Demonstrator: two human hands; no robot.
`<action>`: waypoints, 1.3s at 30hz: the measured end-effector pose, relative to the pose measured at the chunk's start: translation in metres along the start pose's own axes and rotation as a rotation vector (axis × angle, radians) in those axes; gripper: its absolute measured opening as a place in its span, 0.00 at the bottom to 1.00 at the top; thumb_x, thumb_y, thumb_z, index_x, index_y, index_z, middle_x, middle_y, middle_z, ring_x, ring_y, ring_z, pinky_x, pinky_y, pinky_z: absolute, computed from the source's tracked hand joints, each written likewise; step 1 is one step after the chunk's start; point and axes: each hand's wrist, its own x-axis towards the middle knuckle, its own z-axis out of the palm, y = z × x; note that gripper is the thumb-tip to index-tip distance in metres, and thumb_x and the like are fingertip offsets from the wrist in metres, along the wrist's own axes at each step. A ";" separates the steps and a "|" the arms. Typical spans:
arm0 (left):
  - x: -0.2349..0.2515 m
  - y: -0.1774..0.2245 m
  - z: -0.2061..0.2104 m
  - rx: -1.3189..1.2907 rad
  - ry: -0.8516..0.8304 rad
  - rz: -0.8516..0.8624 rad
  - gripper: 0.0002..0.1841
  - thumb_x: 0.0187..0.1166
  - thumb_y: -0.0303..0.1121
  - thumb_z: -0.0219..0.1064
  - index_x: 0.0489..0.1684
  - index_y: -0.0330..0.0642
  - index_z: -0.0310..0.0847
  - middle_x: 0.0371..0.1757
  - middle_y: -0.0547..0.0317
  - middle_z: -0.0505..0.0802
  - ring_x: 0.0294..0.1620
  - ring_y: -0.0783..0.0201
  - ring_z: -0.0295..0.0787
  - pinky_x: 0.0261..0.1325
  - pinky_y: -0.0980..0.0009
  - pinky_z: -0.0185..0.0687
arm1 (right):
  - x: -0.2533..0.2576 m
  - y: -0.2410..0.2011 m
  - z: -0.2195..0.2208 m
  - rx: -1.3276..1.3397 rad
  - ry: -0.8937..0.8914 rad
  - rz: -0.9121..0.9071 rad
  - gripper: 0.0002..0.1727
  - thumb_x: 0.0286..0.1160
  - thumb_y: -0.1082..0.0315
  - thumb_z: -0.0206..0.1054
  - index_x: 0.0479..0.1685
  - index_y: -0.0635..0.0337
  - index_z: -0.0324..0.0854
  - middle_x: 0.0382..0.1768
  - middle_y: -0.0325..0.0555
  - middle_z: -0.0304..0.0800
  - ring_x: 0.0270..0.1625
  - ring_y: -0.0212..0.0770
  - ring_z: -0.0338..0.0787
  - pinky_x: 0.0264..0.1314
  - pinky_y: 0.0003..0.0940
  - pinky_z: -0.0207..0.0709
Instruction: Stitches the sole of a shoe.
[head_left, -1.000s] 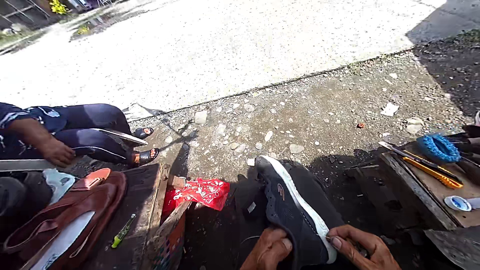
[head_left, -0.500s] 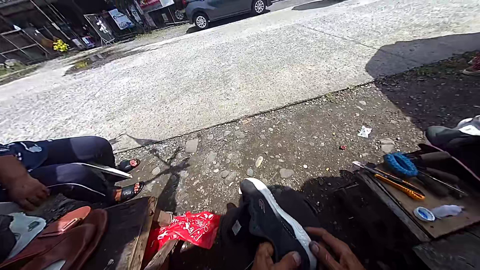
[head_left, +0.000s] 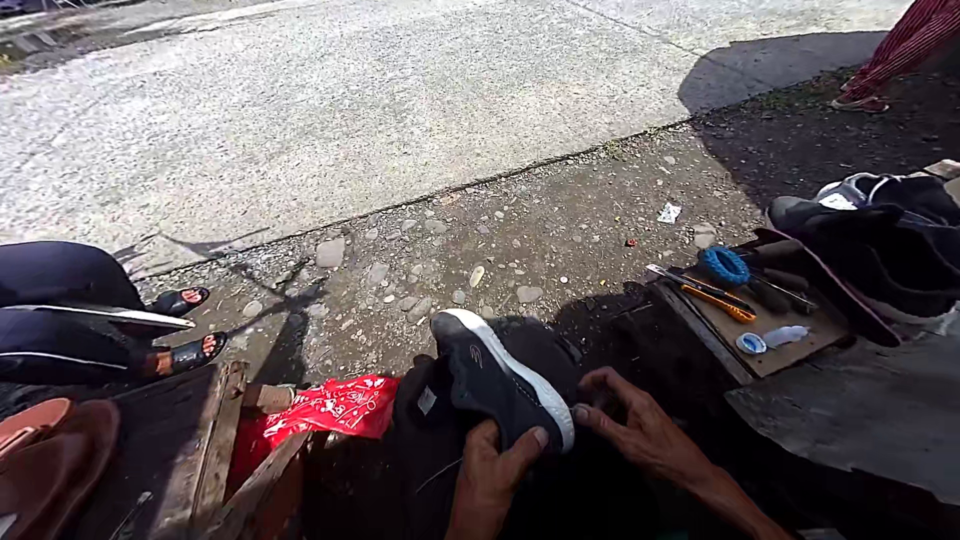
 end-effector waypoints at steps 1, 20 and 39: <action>0.001 -0.001 0.000 -0.010 0.007 0.011 0.09 0.67 0.26 0.78 0.40 0.33 0.89 0.35 0.53 0.96 0.39 0.64 0.95 0.49 0.67 0.92 | 0.002 -0.003 -0.014 -0.060 0.005 0.018 0.23 0.79 0.51 0.70 0.59 0.60 0.81 0.35 0.40 0.88 0.33 0.32 0.87 0.38 0.32 0.83; -0.003 -0.005 0.008 -0.104 0.088 0.147 0.06 0.66 0.20 0.76 0.38 0.33 0.88 0.34 0.55 0.96 0.37 0.66 0.94 0.45 0.70 0.92 | 0.027 -0.045 -0.017 -0.391 -0.244 -0.411 0.17 0.88 0.54 0.61 0.54 0.50 0.93 0.33 0.41 0.89 0.33 0.35 0.87 0.33 0.34 0.78; -0.003 -0.010 0.012 -0.154 0.147 0.167 0.07 0.64 0.20 0.75 0.39 0.31 0.88 0.36 0.53 0.96 0.39 0.64 0.95 0.47 0.69 0.93 | 0.036 -0.051 -0.020 -0.405 -0.321 -0.399 0.14 0.85 0.59 0.62 0.49 0.52 0.93 0.30 0.38 0.89 0.30 0.30 0.84 0.31 0.29 0.75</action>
